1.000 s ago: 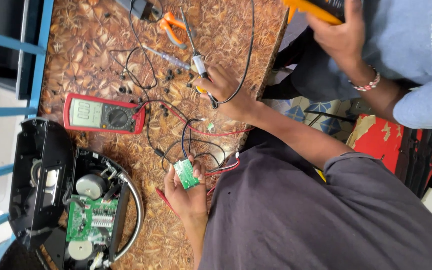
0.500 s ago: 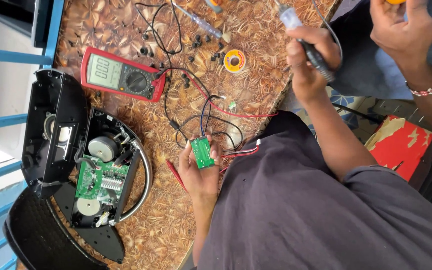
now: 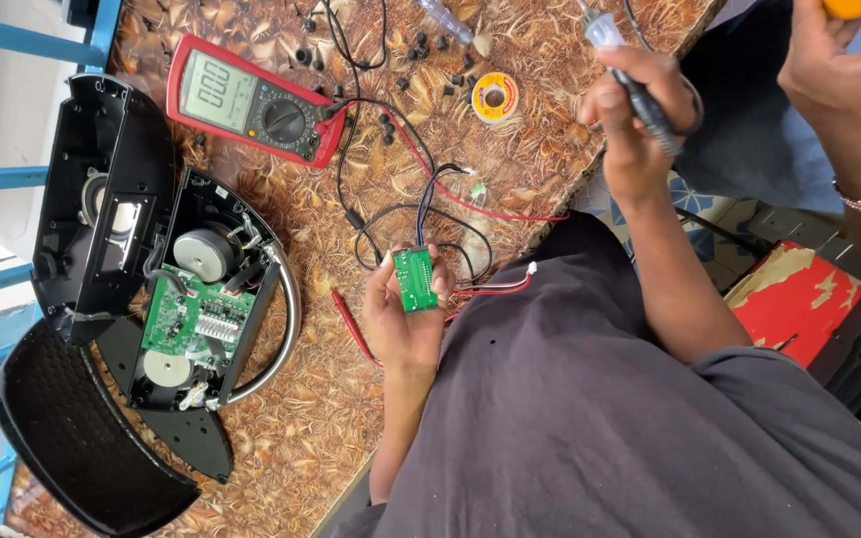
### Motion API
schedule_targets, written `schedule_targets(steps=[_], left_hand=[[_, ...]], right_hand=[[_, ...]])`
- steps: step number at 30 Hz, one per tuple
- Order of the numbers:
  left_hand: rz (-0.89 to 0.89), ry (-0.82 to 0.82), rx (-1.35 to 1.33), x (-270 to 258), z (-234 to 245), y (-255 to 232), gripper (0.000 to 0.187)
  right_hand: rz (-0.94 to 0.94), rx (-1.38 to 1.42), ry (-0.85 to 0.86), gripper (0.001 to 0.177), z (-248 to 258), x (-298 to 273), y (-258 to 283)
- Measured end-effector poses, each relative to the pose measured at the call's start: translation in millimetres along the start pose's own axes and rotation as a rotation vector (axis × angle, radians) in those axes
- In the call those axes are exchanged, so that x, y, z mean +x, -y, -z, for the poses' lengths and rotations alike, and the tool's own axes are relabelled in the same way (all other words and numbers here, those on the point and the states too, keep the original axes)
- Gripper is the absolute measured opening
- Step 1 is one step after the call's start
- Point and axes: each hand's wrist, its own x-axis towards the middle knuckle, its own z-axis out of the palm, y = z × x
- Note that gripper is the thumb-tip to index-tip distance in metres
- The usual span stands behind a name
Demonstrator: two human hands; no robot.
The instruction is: Soldering wires or components onto a small green circuit board using a soldering iron.
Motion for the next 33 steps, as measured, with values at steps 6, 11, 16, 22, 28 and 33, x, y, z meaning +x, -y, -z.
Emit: schedule_targets(steps=[6, 11, 16, 22, 28, 33], left_hand=[[-0.019, -0.017, 0.010, 1, 0, 1, 0.013], [-0.014, -0.029, -0.004, 1, 6, -1, 0.015], [-0.052, 0.001, 0.011, 1, 6, -3, 0.016], [-0.042, -0.071, 0.002, 1, 3, -5, 0.017], [-0.015, 0.019, 0.087, 11, 33, -3, 0.026], [-0.113, -0.008, 0.131, 21, 45, -6, 0.030]], right_hand=[[0.082, -0.424, 0.372, 0.026, -15, -5, -23], [0.032, -0.534, 0.434, 0.067, -38, -19, -44], [-0.051, -0.294, 0.338, 0.065, -43, -16, -38], [0.030, 0.007, 0.294, 0.055, -37, -3, -16], [0.093, -0.085, 0.089, 0.040, -31, -9, -27], [0.084, -0.195, 0.234, 0.040, -28, -40, -80]])
